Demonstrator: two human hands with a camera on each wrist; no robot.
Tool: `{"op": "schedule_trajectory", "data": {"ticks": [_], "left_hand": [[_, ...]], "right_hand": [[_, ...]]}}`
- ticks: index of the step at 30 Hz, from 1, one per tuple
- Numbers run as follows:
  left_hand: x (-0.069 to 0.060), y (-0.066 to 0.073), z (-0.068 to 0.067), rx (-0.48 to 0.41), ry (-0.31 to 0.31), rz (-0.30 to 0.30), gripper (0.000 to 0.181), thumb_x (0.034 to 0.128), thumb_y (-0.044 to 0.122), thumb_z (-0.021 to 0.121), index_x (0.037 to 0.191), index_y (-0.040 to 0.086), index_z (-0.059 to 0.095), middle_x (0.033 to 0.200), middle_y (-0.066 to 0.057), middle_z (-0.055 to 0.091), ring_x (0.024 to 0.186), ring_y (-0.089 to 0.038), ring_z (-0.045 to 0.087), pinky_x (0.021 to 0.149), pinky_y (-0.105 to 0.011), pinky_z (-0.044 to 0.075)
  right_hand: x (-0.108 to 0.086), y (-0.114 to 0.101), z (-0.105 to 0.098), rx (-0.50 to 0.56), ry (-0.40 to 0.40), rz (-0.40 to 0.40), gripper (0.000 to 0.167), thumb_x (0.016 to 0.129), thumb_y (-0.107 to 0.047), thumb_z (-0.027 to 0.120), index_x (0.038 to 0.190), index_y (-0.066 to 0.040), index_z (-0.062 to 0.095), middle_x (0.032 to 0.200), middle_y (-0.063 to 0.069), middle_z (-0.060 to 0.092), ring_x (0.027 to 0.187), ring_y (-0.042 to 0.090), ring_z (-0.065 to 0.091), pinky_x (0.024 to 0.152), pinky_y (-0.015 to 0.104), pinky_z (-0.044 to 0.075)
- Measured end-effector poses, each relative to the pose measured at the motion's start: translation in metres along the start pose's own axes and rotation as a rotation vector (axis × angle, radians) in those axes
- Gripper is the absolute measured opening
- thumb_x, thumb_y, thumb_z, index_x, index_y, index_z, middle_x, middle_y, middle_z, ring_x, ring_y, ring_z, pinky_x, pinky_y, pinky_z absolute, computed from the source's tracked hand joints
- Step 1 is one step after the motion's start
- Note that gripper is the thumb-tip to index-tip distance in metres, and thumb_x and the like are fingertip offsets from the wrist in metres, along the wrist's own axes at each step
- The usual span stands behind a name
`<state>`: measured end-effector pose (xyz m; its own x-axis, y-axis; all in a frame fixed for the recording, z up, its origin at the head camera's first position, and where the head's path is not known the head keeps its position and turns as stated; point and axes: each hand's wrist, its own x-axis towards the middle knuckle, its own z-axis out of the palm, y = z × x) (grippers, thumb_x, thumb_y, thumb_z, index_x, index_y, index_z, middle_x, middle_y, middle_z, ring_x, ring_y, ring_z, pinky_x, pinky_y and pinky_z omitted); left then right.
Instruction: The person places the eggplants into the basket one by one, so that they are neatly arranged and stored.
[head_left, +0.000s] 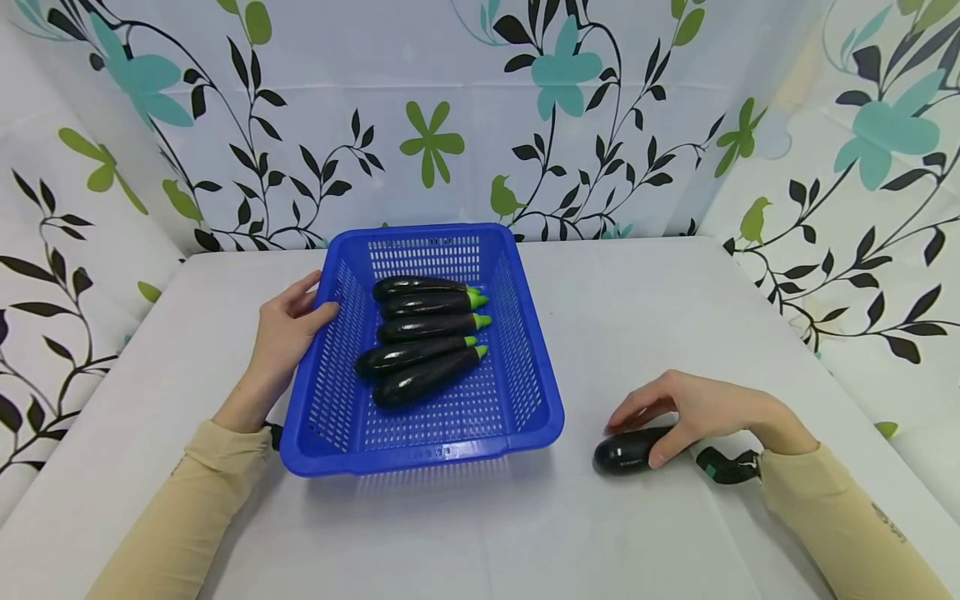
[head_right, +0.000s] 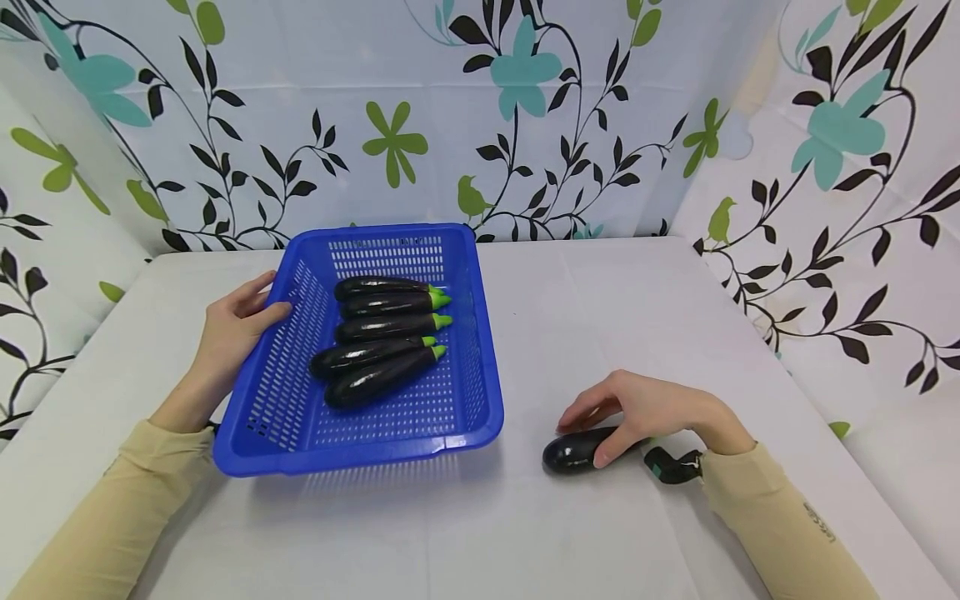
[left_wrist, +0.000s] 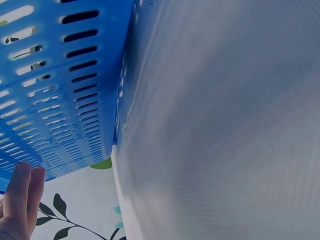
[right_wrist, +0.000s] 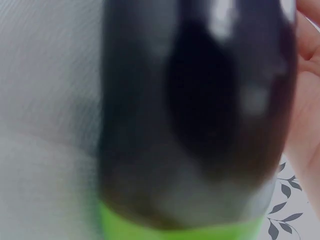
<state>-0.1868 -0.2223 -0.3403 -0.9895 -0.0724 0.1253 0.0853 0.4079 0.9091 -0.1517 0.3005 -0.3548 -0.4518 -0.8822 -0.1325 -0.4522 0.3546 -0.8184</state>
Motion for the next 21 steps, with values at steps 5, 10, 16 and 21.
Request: {"op": "schedule_trajectory", "data": {"ticks": [5, 10, 16, 21], "left_hand": [[-0.0003, 0.001, 0.0003, 0.001, 0.0, 0.007, 0.065, 0.1012, 0.028, 0.056, 0.157, 0.009, 0.03, 0.147, -0.023, 0.05, 0.126, -0.042, 0.056, 0.08, -0.01, 0.051], [0.0, 0.0017, 0.0002, -0.004, -0.005, 0.009, 0.065, 0.1014, 0.028, 0.056, 0.158, 0.009, 0.029, 0.147, -0.023, 0.05, 0.127, -0.042, 0.056, 0.08, -0.01, 0.051], [0.0003, 0.0013, -0.0001, -0.003, -0.004, 0.005, 0.065, 0.1013, 0.028, 0.056, 0.158, 0.01, 0.03, 0.147, -0.023, 0.05, 0.126, -0.041, 0.056, 0.08, -0.01, 0.051], [0.0002, 0.0013, -0.0003, 0.001, 0.001, 0.0, 0.065, 0.1011, 0.028, 0.056, 0.157, 0.01, 0.03, 0.147, -0.023, 0.05, 0.126, -0.04, 0.057, 0.08, -0.01, 0.051]], "right_hand": [[0.0005, 0.0, 0.0015, 0.007, 0.006, 0.001, 0.048, 0.085, -0.02, 0.08, 0.129, -0.011, 0.065, 0.125, 0.002, 0.07, 0.112, 0.017, 0.067, 0.097, 0.029, 0.054], [0.0005, -0.0001, 0.0026, 0.008, 0.018, 0.008, 0.046, 0.085, -0.02, 0.08, 0.128, -0.011, 0.066, 0.123, 0.001, 0.07, 0.11, 0.018, 0.067, 0.096, 0.03, 0.054], [0.0011, -0.0009, 0.0033, 0.011, 0.023, 0.017, 0.043, 0.085, -0.018, 0.08, 0.126, -0.012, 0.068, 0.121, 0.0, 0.071, 0.108, 0.017, 0.068, 0.096, 0.03, 0.054], [0.002, 0.0008, 0.0021, 0.007, 0.016, 0.014, 0.042, 0.085, -0.018, 0.08, 0.125, -0.013, 0.068, 0.121, 0.0, 0.071, 0.107, 0.017, 0.068, 0.094, 0.03, 0.055]]}}
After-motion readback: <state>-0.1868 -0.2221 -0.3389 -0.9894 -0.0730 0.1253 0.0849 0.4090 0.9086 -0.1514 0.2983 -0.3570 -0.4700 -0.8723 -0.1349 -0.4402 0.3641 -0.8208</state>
